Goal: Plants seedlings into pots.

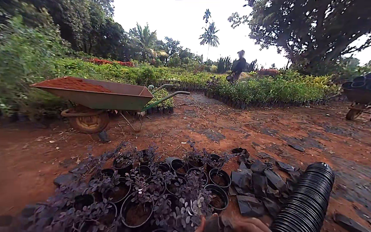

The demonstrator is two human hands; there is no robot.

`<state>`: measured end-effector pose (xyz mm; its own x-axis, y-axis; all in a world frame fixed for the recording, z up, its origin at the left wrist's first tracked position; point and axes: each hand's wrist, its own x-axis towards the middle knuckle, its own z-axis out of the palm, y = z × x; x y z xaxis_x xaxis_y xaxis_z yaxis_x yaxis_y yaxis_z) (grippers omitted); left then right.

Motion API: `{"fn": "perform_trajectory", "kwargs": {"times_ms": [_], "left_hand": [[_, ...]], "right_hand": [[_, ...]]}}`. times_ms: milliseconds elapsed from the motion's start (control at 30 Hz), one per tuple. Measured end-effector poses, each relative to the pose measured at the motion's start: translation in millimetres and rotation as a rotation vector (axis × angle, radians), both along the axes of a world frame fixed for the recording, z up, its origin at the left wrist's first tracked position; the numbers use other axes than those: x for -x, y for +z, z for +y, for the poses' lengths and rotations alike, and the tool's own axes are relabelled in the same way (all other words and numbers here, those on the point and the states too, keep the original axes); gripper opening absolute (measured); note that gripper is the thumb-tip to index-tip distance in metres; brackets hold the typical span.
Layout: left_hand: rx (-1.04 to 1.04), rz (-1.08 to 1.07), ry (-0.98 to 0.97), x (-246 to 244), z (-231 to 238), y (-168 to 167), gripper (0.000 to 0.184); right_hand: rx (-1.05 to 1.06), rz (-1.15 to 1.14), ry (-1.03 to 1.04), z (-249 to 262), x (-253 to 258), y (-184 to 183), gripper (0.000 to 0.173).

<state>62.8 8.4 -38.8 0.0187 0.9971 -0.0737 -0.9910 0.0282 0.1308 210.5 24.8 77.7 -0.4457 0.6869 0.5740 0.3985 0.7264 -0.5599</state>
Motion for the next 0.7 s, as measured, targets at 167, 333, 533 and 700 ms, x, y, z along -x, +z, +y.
{"fn": "perform_trajectory", "kwargs": {"times_ms": [167,333,533,700], "left_hand": [[-0.042,0.004,-0.01,-3,3,-11,0.057],[0.047,0.04,0.004,-3,-3,-6,0.054],[0.056,-0.009,0.015,-7,-6,-7,0.055],[0.113,-0.041,-0.016,-6,-6,-3,0.052]], "right_hand": [[-0.025,0.002,0.018,-2,-1,0,0.011],[-0.025,-0.001,0.002,-9,2,3,0.011],[-0.083,-0.021,-0.038,-13,6,5,0.012],[-0.208,-0.011,-0.166,2,5,-11,0.02]]}}
